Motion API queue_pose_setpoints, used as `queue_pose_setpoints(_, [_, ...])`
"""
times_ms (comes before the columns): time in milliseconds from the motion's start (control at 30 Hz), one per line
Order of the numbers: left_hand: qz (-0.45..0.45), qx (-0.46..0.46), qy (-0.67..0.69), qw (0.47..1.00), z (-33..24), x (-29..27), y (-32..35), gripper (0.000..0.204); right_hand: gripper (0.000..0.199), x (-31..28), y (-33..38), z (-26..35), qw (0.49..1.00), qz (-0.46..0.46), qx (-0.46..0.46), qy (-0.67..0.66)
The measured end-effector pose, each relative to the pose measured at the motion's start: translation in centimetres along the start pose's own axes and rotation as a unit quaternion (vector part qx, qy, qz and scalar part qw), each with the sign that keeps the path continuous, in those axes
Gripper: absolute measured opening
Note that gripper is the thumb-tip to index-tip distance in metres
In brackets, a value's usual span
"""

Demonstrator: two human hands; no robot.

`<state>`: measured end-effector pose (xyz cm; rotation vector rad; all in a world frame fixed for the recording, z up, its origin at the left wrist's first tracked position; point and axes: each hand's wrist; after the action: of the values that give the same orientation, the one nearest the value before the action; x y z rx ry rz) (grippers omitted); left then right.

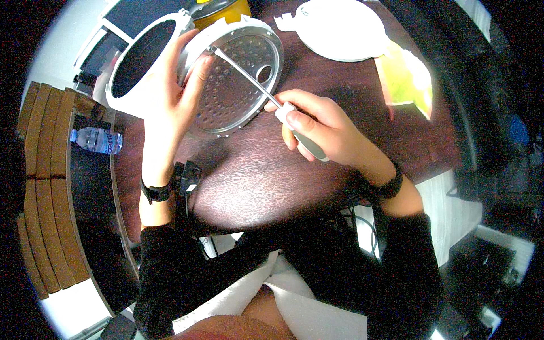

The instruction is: The person uses a screwdriver to tighten screws around the rim of a white perforated metal lid, then places the lid onto a white rice cooker and secures it by hand.

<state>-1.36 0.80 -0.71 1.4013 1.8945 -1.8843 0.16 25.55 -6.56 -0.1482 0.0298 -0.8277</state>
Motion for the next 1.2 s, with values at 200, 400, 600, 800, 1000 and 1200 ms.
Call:
queue_pose_setpoints(200, [0.005, -0.016, 0.01, 1.0, -0.3, 0.0, 0.3, 0.035, 0.037, 0.3, 0.1, 0.4, 1.0, -0.002, 0.018, -0.013])
queue_pose_setpoints(400, [0.007, -0.019, 0.033, 0.999, -1.0, -0.5, 0.4, 0.029, 0.031, 0.9, 0.9, 2.0, 0.996, -0.044, 0.036, 0.066])
queue_pose_setpoints(600, [0.125, -0.12, 0.12, 0.978, -1.5, -2.6, 0.1, 0.035, 0.025, 1.4, 1.8, 5.3, 0.984, -0.05, 0.083, 0.148])
queue_pose_setpoints(800, [0.141, -0.15, 0.16, 0.965, -1.7, -1.9, 0.4, 0.049, 0.022, 1.5, 1.8, 5.6, 0.975, -0.053, 0.048, 0.208])
queue_pose_setpoints(1000, [0.05, -0.025, 0.134, 0.989, -1.5, -0.6, 1.0, 0.051, 0.026, 1.8, 1.9, 5.6, 0.986, -0.011, 0.097, 0.133])
queue_pose_setpoints(1200, [0.05, -0.038, 0.136, 0.989, -2.0, -1.0, 1.1, 0.049, 0.039, 2.7, 2.2, 4.4, 0.977, 0.018, 0.132, -0.164])
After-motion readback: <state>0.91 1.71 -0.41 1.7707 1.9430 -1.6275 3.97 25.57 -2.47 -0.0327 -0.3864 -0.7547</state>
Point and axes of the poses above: each hand's wrist, its own y-axis away from the middle knuckle, its own x-axis out of the palm, z = x × y, and after that the axes turned 2 degrees about -x, right-handed
